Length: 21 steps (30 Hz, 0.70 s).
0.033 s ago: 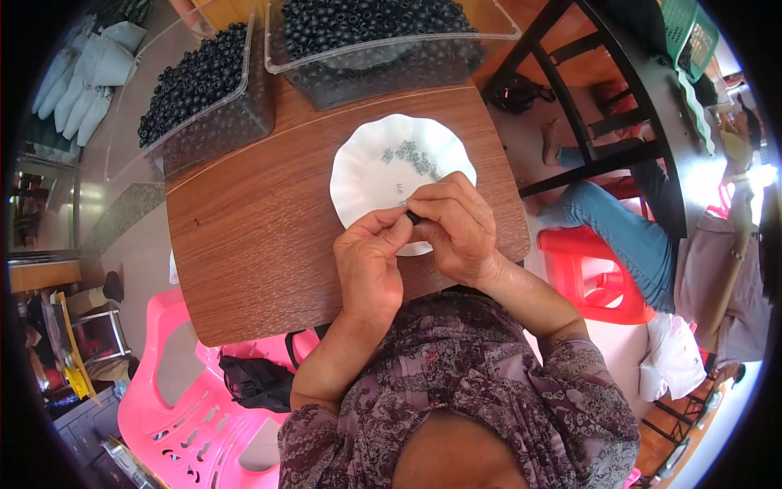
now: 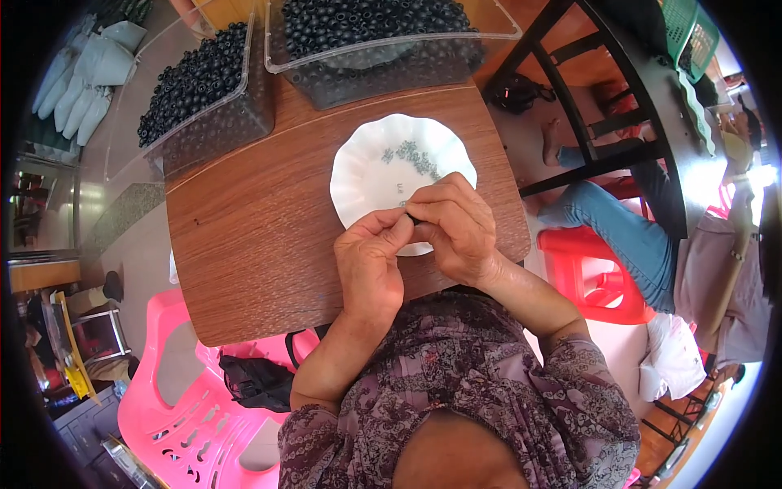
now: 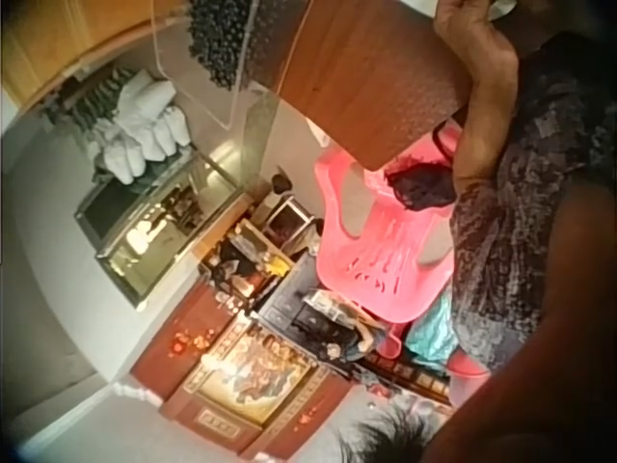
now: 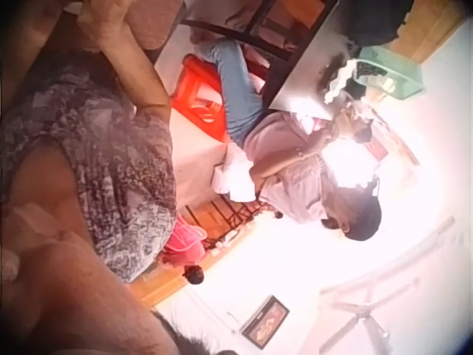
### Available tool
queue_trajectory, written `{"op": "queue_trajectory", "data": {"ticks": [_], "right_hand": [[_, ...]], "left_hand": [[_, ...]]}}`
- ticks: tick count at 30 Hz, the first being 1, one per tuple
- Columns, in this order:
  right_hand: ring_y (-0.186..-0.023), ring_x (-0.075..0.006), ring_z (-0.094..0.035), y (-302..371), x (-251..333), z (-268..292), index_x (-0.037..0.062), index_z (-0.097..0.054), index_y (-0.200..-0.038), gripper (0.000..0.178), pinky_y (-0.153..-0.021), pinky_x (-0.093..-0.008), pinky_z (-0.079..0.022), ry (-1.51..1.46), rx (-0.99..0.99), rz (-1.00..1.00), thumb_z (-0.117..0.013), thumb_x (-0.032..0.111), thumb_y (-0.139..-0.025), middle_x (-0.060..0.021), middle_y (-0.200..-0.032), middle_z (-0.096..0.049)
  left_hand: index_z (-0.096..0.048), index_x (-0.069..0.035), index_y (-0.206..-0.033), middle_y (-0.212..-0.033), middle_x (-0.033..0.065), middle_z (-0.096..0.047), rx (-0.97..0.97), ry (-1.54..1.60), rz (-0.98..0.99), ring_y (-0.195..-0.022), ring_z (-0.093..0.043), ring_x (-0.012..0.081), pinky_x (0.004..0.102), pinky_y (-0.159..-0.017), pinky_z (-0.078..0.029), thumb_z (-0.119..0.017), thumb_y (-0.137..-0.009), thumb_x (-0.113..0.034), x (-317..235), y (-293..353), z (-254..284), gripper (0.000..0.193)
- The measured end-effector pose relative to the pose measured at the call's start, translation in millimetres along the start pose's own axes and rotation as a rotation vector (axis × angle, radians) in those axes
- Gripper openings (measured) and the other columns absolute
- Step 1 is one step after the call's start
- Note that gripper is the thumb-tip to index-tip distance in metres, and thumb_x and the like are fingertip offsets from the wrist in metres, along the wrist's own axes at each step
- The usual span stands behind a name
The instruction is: Manual assembly of small black cylindrical parts by inserting tiny white components into them.
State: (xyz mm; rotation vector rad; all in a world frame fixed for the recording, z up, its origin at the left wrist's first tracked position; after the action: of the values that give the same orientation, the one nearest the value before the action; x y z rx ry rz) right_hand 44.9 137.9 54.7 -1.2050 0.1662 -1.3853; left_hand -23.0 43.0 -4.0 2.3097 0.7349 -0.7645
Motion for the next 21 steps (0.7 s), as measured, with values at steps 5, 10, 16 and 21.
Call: {"op": "queue_trajectory", "data": {"ticks": [5,10,16,21], "right_hand": [[-0.070,-0.0236,-0.055,6.2,-5.9,-2.4,-0.0018,-0.060,-0.084,0.032,-0.060,-0.0302,-0.046,-0.034,-0.010,-0.025,-0.067,-0.008,-0.053,-0.0116,-0.084,-0.060],[-0.078,-0.0210,-0.055,17.5,-22.0,-4.7,-0.0015,-0.060,-0.086,0.032,-0.067,-0.0288,-0.047,-0.197,-0.033,-0.300,-0.067,-0.012,-0.056,-0.0105,-0.087,-0.060],[-0.084,-0.0199,-0.054,11.6,-22.8,-6.4,-0.0017,-0.059,-0.090,0.034,-0.071,-0.0270,-0.046,-0.341,-0.069,-0.406,-0.067,-0.011,-0.059,-0.0107,-0.090,-0.059],[-0.074,-0.0248,-0.055,5.3,-10.6,-3.5,-0.0010,-0.058,-0.086,0.030,-0.063,-0.0312,-0.046,-0.070,-0.060,-0.171,-0.062,-0.011,-0.058,-0.0113,-0.085,-0.059]], "left_hand": [[-0.060,0.009,-0.092,-0.089,0.0105,-0.062,0.009,-0.028,0.005,-0.082,-0.058,0.0158,0.0268,-0.078,-0.046,-0.059,-0.084,-0.004,4.7,-0.8,3.5,0.015],[-0.058,0.010,-0.097,-0.092,0.0133,-0.062,0.045,-0.063,0.013,-0.084,-0.060,0.0210,0.0334,-0.080,-0.047,-0.054,-0.088,-0.008,0.9,0.4,-2.3,0.021],[-0.058,0.010,-0.099,-0.093,0.0137,-0.062,0.078,-0.090,-0.052,-0.083,-0.061,0.0217,0.0357,-0.080,-0.048,-0.053,-0.089,-0.011,-7.8,0.1,-5.7,0.024],[-0.058,0.009,-0.101,-0.095,0.0119,-0.062,0.075,-0.042,-0.006,-0.086,-0.059,0.0187,0.0324,-0.081,-0.047,-0.053,-0.090,-0.012,-3.3,0.6,-3.6,0.024]]}}
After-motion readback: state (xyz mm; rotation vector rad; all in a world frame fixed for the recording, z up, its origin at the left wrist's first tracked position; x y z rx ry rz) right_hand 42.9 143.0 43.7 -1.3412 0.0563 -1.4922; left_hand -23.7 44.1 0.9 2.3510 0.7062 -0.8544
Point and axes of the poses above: each hand's wrist, its own y-axis away from the middle knuckle, its own z-axis out of the back of the hand, x = y × z, the point moved 5 cm from there along -y, towards the middle knuckle
